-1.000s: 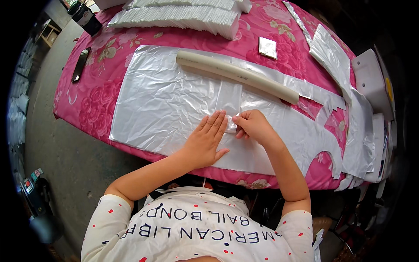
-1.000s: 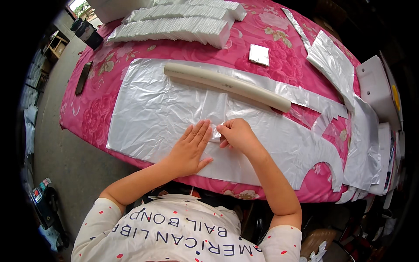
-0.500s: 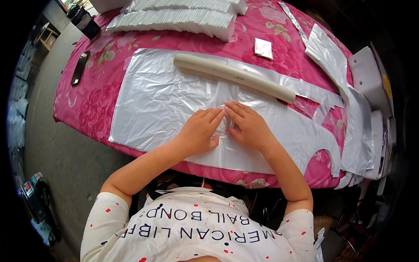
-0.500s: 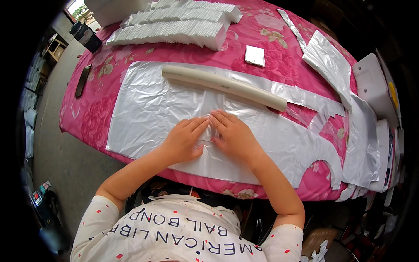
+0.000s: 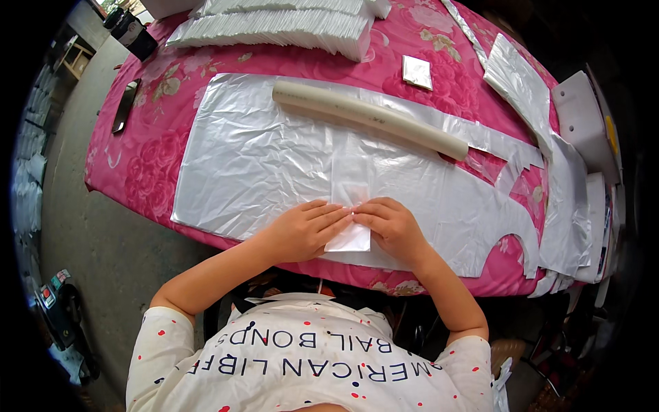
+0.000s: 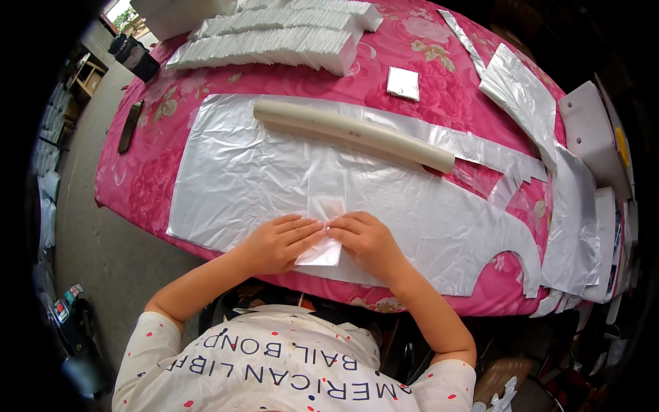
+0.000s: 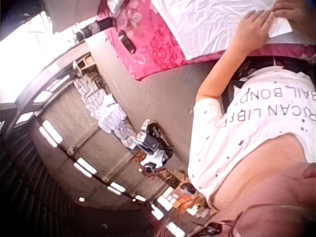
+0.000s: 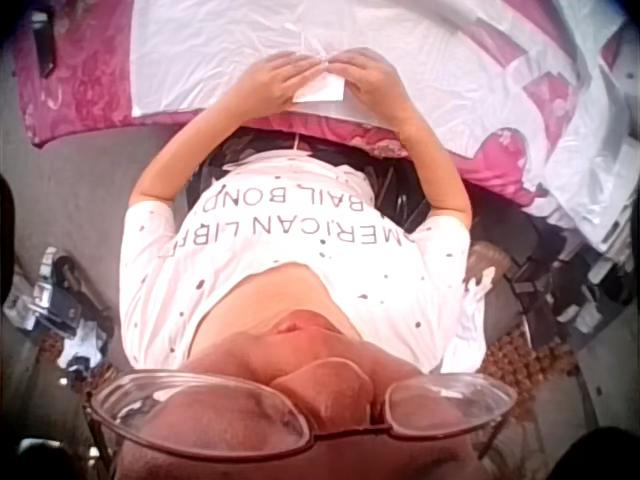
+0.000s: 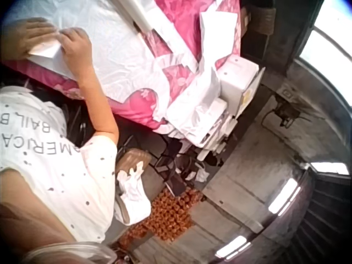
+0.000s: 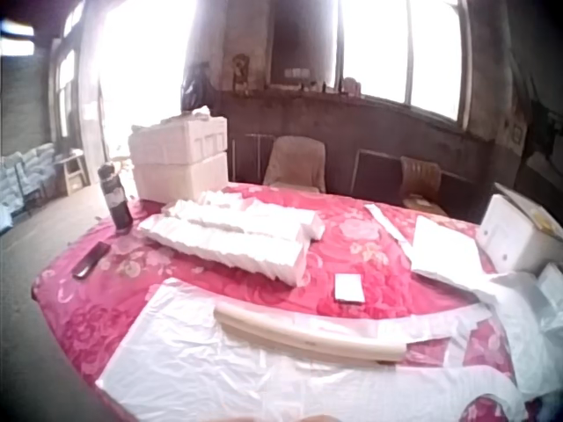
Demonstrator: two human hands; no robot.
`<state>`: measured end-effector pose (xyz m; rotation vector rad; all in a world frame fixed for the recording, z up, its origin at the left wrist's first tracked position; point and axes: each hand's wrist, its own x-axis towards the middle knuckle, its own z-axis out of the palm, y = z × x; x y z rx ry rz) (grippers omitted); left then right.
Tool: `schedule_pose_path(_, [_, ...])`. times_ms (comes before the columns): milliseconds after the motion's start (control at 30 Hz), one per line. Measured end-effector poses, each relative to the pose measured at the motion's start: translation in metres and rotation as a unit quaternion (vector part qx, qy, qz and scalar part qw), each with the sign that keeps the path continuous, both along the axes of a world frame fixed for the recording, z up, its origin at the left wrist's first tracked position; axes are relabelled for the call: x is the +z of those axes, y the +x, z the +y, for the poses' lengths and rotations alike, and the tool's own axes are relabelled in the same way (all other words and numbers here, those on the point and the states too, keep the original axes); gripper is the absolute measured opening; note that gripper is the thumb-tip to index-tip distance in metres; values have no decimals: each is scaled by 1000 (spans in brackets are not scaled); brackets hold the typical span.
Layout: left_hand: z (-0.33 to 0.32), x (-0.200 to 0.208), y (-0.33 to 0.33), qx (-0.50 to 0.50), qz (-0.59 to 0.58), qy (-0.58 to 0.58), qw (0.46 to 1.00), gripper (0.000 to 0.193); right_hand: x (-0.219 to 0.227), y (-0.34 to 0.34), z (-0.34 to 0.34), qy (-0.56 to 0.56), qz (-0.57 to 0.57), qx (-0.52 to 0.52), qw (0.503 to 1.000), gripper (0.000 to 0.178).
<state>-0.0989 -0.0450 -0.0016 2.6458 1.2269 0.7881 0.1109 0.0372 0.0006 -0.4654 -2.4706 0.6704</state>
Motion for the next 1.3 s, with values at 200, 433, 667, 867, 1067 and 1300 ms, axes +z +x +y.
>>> schedule_pose_path(200, [-1, 3, 2, 40, -71, -98, 992, 51, 6, 4, -8, -89, -12, -68, 994, 26])
schedule_pose_path(433, [16, 5, 12, 239, -219, -260, 910, 54, 24, -17, 17, -363, -105, -211, 901, 24])
schedule_pose_path(667, [35, 13, 13, 297, -257, -316, 863, 72, 34, -26, 32, -433, -187, -227, 852, 29])
schedule_pose_path(867, [35, 25, 7, 279, -226, -368, 858, 79, 35, -28, 30, -422, -195, -238, 853, 29])
schedule_pose_path(1067, [31, 25, 19, 277, -75, -135, 948, 74, 35, -30, 29, -410, -205, -245, 854, 28])
schedule_pose_path(1300, [31, 3, 38, 177, -18, -91, 980, 69, 23, -27, 27, -382, -183, -249, 871, 26])
